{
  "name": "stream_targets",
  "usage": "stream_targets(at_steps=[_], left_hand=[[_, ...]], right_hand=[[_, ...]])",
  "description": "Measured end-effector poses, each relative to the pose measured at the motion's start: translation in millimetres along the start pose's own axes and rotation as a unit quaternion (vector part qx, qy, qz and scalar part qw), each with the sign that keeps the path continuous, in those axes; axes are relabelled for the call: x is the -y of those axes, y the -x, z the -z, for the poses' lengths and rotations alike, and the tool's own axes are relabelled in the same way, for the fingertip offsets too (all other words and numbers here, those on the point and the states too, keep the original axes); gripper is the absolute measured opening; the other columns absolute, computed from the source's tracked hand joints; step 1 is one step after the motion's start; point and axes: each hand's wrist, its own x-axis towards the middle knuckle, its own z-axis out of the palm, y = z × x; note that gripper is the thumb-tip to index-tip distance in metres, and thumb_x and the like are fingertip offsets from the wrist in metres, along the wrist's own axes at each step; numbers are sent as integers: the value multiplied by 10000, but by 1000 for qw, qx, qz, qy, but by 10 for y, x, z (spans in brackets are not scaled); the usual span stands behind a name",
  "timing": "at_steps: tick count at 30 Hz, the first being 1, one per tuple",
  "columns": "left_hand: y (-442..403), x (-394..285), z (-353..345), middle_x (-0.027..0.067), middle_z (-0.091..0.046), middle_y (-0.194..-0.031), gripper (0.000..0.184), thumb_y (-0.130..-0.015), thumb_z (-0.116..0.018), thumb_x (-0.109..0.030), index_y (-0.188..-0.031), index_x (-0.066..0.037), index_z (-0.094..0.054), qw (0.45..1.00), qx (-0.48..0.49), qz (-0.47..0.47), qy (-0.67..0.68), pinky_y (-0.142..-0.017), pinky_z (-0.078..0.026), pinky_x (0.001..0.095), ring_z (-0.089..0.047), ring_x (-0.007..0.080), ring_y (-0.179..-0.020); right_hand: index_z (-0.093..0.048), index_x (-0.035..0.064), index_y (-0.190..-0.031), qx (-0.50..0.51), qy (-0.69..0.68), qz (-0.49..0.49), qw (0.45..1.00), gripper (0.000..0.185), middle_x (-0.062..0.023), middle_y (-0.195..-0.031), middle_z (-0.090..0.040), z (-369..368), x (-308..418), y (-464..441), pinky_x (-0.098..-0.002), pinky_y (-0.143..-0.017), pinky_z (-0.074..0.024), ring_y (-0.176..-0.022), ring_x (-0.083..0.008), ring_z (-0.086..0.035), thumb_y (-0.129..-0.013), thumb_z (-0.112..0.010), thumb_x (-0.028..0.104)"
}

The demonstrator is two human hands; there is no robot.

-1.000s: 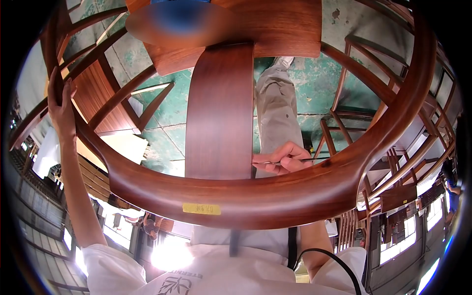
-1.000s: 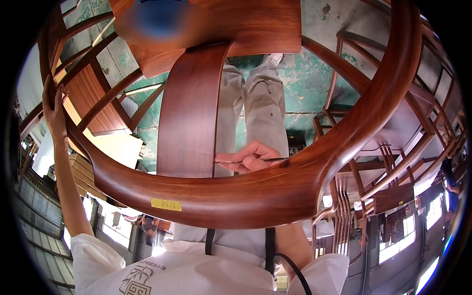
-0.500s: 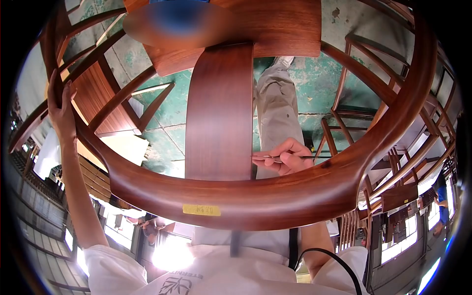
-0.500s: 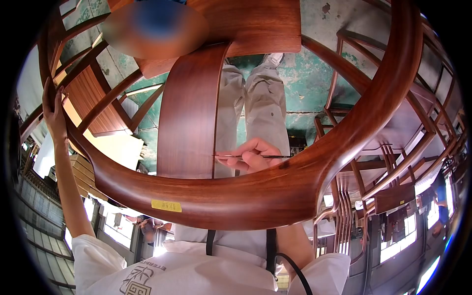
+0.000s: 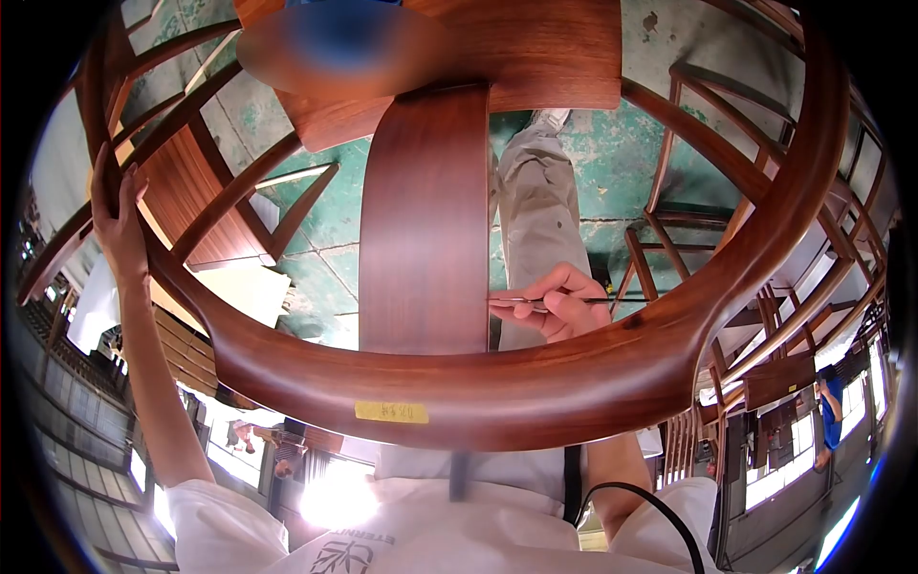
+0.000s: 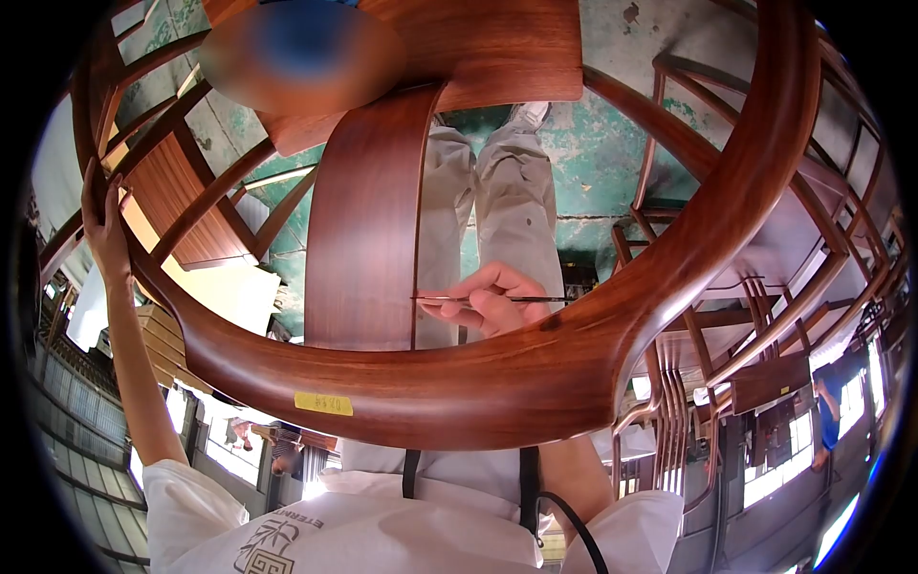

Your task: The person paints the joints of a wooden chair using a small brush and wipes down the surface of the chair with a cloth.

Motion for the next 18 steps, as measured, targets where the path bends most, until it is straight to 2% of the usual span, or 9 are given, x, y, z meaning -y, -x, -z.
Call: stream_targets(at_steps=[3, 6, 9, 12, 18], left_hand=[[-6, 27, 19, 89, -533, -1392, 445, -1021, -520, -141, -1459, -116, -447, 1000, 3, -1, -8, -1000, -527, 371, -592, 211, -1196], [-9, 34, 26, 96, -521, -1405, 447, -1022, -521, -147, -1460, -108, -444, 1000, 5, -1, -11, -1008, -525, 378, -589, 216, -1204], [-10, 34, 17, 83, -549, -1375, 444, -1019, -523, -130, -1457, -124, -453, 1000, -2, 2, 3, -990, -532, 361, -598, 204, -1185], [-8, 11, 12, 83, -554, -1370, 442, -1018, -525, -132, -1455, -123, -455, 1000, -4, 7, 3, -992, -531, 360, -603, 203, -1180], [-9, 10, 17, 87, -564, -1359, 440, -1018, -529, -138, -1452, -128, -461, 1000, -4, -1, -4, -1000, -527, 359, -608, 200, -1175]], right_hand=[[-584, -72, -958, 6, 4, -3, 1000, 224, -312, -1157, -638, -15, 26, 15, -404, -998, -526, -1117, -348, -646, -989, -540, 146], [-537, -65, -974, 49, 33, -24, 998, 149, -395, -1148, -596, 85, 18, 13, -509, -1040, -489, -1147, -420, -613, -967, -502, 79], [-539, -65, -951, 8, 51, -30, 998, 144, -346, -1083, -640, 15, 38, 29, -517, -1030, -499, -1157, -429, -605, -960, -485, 68], [-585, -59, -930, -29, 23, -11, 999, 194, -285, -1085, -668, -67, 32, -7, -419, -993, -531, -1087, -341, -660, -978, -503, 110], [-591, -49, -931, -19, -15, 22, 999, 164, -259, -1003, -688, -77, 38, -69, -430, -978, -542, -1048, -335, -675, -954, -483, 72]])
